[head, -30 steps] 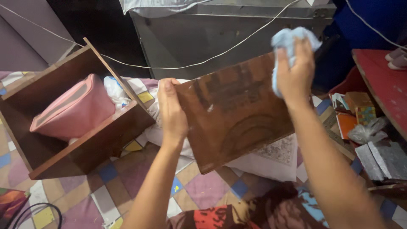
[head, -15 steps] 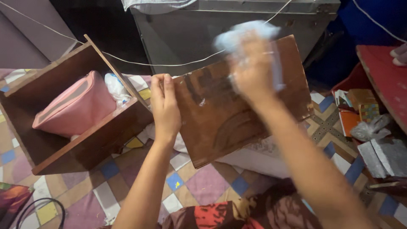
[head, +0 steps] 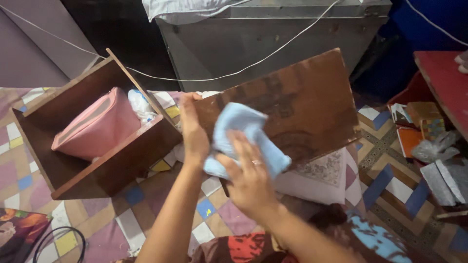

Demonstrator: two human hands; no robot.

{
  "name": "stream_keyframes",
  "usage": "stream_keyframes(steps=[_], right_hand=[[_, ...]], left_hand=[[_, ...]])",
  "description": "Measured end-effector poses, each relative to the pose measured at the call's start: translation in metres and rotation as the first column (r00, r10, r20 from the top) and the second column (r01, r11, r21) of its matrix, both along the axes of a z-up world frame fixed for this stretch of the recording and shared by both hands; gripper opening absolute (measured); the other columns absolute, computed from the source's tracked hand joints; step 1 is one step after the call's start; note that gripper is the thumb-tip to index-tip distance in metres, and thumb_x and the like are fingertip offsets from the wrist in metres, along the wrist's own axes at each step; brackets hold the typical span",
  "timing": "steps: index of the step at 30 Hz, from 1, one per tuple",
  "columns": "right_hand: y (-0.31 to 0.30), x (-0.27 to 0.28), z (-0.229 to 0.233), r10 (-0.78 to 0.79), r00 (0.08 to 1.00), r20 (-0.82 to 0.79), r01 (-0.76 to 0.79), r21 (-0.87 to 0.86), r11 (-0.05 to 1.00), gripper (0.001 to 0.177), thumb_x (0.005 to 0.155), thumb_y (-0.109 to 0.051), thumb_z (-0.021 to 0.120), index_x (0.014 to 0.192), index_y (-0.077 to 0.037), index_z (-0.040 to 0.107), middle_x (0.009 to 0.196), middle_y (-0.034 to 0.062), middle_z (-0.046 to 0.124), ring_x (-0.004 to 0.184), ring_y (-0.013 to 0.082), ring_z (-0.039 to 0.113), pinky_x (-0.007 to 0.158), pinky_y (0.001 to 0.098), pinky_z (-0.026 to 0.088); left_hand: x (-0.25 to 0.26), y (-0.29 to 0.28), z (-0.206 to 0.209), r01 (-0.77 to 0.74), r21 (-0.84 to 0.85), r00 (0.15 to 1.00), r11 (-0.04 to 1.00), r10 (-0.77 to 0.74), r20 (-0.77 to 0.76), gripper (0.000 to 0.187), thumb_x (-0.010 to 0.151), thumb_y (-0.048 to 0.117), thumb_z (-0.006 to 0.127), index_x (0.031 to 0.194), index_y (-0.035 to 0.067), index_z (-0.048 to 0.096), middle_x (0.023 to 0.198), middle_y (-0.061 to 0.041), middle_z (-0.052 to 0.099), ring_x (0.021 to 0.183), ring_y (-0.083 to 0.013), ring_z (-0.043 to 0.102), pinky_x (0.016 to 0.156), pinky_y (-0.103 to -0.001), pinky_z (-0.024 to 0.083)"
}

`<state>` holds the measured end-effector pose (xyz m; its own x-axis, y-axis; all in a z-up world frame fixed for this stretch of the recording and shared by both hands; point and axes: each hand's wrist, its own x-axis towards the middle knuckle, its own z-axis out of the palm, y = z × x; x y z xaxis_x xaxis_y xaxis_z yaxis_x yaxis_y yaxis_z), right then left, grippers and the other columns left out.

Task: The person cleans the interior and exterior surfaces of wooden drawers using a blue cloth.

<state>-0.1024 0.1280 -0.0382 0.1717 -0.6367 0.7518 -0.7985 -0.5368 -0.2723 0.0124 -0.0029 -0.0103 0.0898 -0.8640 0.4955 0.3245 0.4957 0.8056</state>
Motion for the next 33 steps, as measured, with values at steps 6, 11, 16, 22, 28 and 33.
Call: stream_keyframes(steps=[6,11,16,22,28,33], right_hand=[[-0.097,-0.123,0.052,-0.083,0.977,0.196,0.079,0.026,0.997,0.061,0.084,-0.002,0.053,0.145,-0.005,0.058,0.166,0.0199,0.043,0.144,0.0346,0.050,0.120,0.0427,0.043],[-0.144,-0.181,0.073,-0.407,0.883,0.234,0.442,-0.121,0.889,0.042,0.103,-0.019,0.067,0.142,-0.003,0.062,0.160,0.0243,0.044,0.149,0.0438,0.039,0.123,0.0504,0.033],[-0.121,-0.050,0.058,0.042,0.994,0.097,-0.038,-0.052,0.998,0.059,0.078,0.002,0.062,0.136,-0.006,0.064,0.147,0.0197,0.058,0.141,0.0398,0.052,0.122,0.0483,0.038],[-0.026,-0.027,0.033,0.291,0.944,-0.158,-0.270,0.140,0.953,0.060,0.072,-0.005,0.073,0.131,-0.012,0.066,0.157,0.0161,0.050,0.144,0.0401,0.048,0.116,0.0554,0.034],[-0.002,-0.145,0.011,0.278,0.959,-0.054,-0.255,0.268,0.929,0.064,0.072,-0.013,0.076,0.136,-0.021,0.068,0.155,0.0120,0.052,0.146,0.0344,0.047,0.123,0.0483,0.030],[-0.011,-0.169,0.014,-0.266,0.963,0.045,0.269,-0.052,0.962,0.050,0.084,-0.017,0.075,0.134,-0.016,0.067,0.158,0.0175,0.048,0.149,0.0470,0.038,0.126,0.0533,0.026]], left_hand=[[0.004,0.003,0.005,-0.169,-0.109,0.952,0.980,0.191,0.239,0.044,0.116,0.044,0.028,0.109,0.007,0.052,0.105,-0.005,0.051,0.104,-0.0174,0.049,0.100,-0.031,0.041],[-0.005,0.008,0.003,-0.200,-0.086,0.942,0.976,0.216,0.255,0.050,0.115,0.048,0.025,0.109,0.007,0.053,0.107,-0.006,0.052,0.104,-0.0178,0.050,0.100,-0.033,0.041],[0.003,-0.011,-0.009,0.095,0.056,0.995,0.994,-0.093,-0.046,0.055,0.108,0.058,0.025,0.113,0.010,0.050,0.107,-0.003,0.055,0.100,-0.0123,0.052,0.094,-0.030,0.046],[0.033,-0.015,-0.004,0.207,-0.010,0.960,0.978,-0.201,0.196,0.059,0.107,0.063,0.027,0.114,0.009,0.052,0.105,-0.003,0.054,0.096,-0.0117,0.050,0.087,-0.028,0.044],[0.027,0.009,0.029,-0.158,-0.169,0.698,0.973,0.231,0.678,0.041,0.104,0.042,0.056,0.114,0.002,0.056,0.106,-0.014,0.060,0.097,-0.0253,0.058,0.087,-0.036,0.047],[0.004,0.015,0.050,-0.367,-0.594,0.180,0.716,0.681,0.710,0.033,0.103,0.032,0.064,0.117,0.002,0.062,0.119,-0.020,0.063,0.120,-0.0412,0.056,0.108,-0.065,0.031]])
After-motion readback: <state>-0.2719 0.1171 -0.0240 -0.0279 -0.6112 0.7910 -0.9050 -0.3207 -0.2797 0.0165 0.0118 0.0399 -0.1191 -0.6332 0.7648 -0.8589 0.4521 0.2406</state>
